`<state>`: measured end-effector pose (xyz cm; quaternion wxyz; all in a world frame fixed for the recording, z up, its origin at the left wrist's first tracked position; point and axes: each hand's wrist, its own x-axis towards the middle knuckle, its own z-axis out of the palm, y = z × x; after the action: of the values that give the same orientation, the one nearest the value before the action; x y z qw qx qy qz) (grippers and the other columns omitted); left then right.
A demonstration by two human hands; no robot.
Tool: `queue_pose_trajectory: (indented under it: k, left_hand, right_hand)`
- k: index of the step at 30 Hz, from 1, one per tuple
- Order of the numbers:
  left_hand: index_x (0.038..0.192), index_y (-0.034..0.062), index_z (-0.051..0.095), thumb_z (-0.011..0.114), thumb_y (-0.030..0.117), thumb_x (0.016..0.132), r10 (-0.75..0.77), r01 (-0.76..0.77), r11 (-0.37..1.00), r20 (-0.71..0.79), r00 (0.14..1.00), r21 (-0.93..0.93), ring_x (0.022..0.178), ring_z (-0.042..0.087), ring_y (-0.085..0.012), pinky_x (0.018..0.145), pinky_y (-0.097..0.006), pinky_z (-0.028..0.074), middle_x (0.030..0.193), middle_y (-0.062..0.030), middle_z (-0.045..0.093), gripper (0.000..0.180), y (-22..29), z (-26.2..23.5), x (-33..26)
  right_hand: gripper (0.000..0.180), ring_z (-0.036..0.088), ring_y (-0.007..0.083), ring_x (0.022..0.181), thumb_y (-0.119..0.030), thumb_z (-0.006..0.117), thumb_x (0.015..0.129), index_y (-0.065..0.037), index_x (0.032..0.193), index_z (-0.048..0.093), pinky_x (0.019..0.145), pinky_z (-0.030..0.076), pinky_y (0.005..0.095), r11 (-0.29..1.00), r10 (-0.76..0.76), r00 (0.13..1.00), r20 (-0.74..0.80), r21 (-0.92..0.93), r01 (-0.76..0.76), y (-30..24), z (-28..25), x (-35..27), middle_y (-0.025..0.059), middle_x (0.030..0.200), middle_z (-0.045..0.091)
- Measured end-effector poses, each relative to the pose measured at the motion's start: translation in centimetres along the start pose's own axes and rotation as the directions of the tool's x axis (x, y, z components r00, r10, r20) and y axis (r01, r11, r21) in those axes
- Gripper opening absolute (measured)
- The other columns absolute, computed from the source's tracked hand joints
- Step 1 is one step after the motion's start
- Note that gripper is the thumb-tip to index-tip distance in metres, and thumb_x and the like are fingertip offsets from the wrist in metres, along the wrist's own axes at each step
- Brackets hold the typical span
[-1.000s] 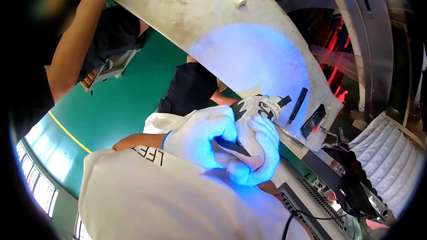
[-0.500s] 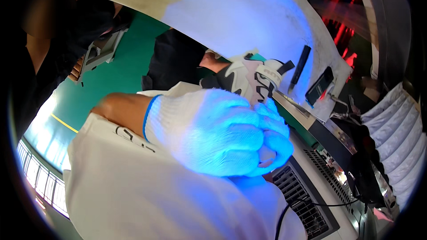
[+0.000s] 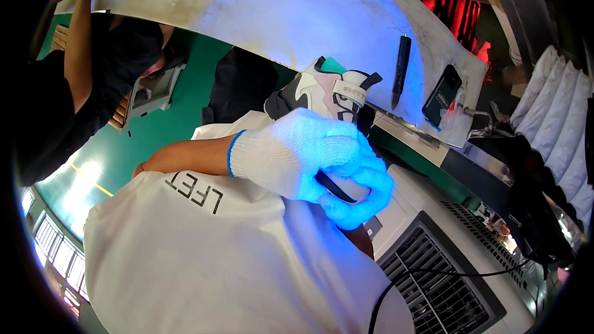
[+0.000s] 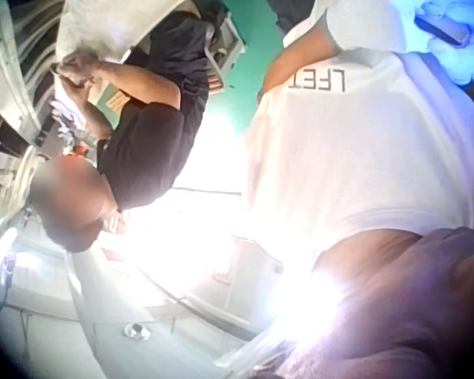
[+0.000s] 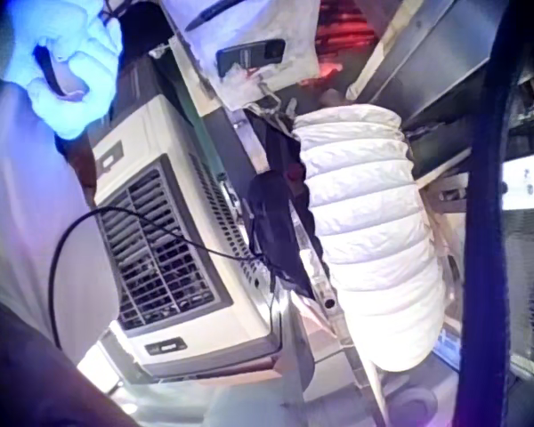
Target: The person cleans a white and teal sneaker using a black brush and a white cloth. They scrub the sole and upper parts of the shoe, wipe it down, and inspect the surface repeatedly. The person handles the shoe with gloved hands, rotating it to access different areas.
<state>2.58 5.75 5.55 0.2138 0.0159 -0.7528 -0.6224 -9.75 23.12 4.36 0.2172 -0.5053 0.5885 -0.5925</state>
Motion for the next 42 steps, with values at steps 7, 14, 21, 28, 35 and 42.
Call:
queue_pose_trajectory:
  k: [7, 14, 21, 28, 35, 42]
  left_hand:
    - [0.1, 0.0089, 0.062, 0.093, 0.02, 0.08, -0.039, 0.046, 0.999, 0.178, 0.983, -0.03, 0.093, 0.074, -0.0366, 0.075, -0.044, 0.059, 0.101, -0.014, 0.071, 0.039, -0.8, 1.0, 0.8]
    - [0.093, 0.0116, 0.062, 0.101, 0.025, 0.071, 0.041, -0.05, 0.991, 0.074, 0.996, 0.125, 0.078, 0.068, -0.0333, 0.069, -0.042, 0.055, 0.088, -0.0092, 0.063, 0.047, 0.1, 0.2, 0.8]
    - [0.092, 0.0125, 0.062, 0.105, 0.03, 0.068, 0.071, -0.078, 0.992, 0.075, 0.995, 0.096, 0.077, 0.068, -0.0321, 0.067, -0.04, 0.055, 0.089, -0.0085, 0.064, 0.052, 0.0, -1.5, 0.7]
    - [0.098, 0.0102, 0.058, 0.095, 0.014, 0.08, 0.154, -0.148, 0.979, 0.029, 0.988, -0.141, 0.086, 0.067, -0.0315, 0.077, -0.041, 0.055, 0.095, -0.0102, 0.062, 0.042, -0.9, -3.3, 0.7]
    - [0.142, 0.0045, 0.065, 0.105, 0.035, 0.067, 0.054, -0.044, 0.998, -0.284, 0.957, 0.042, 0.139, 0.065, -0.0413, 0.106, -0.046, 0.061, 0.153, -0.022, 0.061, 0.09, -4.0, -6.3, -3.6]
    - [0.107, 0.005, 0.065, 0.103, 0.048, 0.067, -0.212, 0.225, 0.973, -0.212, 0.954, 0.042, 0.094, 0.069, -0.0362, 0.078, -0.046, 0.059, 0.102, -0.0133, 0.064, 0.069, -5.2, -5.7, -5.9]
  right_hand:
    - [0.045, 0.07, 0.0402, 0.129, -0.018, 0.086, 0.089, -0.001, 0.127, 0.07, 0.119, 0.048, 0.0623, 0.997, 0.074, 0.995, -0.064, 0.016, -0.073, -0.5, -1.3, -1.8, 0.0174, 0.126, 0.076]
    - [0.042, 0.068, 0.0439, 0.132, -0.021, 0.084, 0.092, 0.002, 0.125, 0.068, 0.124, 0.042, 0.065, 0.978, 0.07, 0.998, 0.002, 0.198, -0.069, 0.1, -2.6, -1.2, 0.0242, 0.132, 0.07]
    - [0.036, 0.071, 0.04, 0.121, -0.017, 0.084, 0.094, -0.001, 0.121, 0.067, 0.117, 0.049, 0.0626, 0.99, -0.012, 1.0, -0.012, 0.14, 0.014, -1.4, -1.1, 0.9, 0.0212, 0.124, 0.072]
    - [0.055, 0.073, 0.0402, 0.122, 0.0, 0.098, 0.078, -0.002, 0.124, 0.068, 0.111, 0.055, 0.059, 0.995, -0.094, 0.994, 0.063, 0.021, 0.092, -2.7, 0.8, 4.7, 0.0215, 0.125, 0.071]
    - [0.079, 0.057, 0.0521, 0.15, -0.017, 0.105, 0.076, 0.0, 0.143, 0.067, 0.126, 0.045, 0.0643, 0.967, 0.237, 0.971, 0.035, -0.104, -0.232, -4.2, 0.4, 4.9, 0.0319, 0.154, 0.064]
    - [0.078, 0.059, 0.0495, 0.149, -0.015, 0.099, 0.086, 0.002, 0.151, 0.059, 0.125, 0.049, 0.0617, 0.958, 0.19, 0.952, 0.238, -0.257, -0.127, -5.8, 2.0, 8.9, 0.0325, 0.151, 0.065]
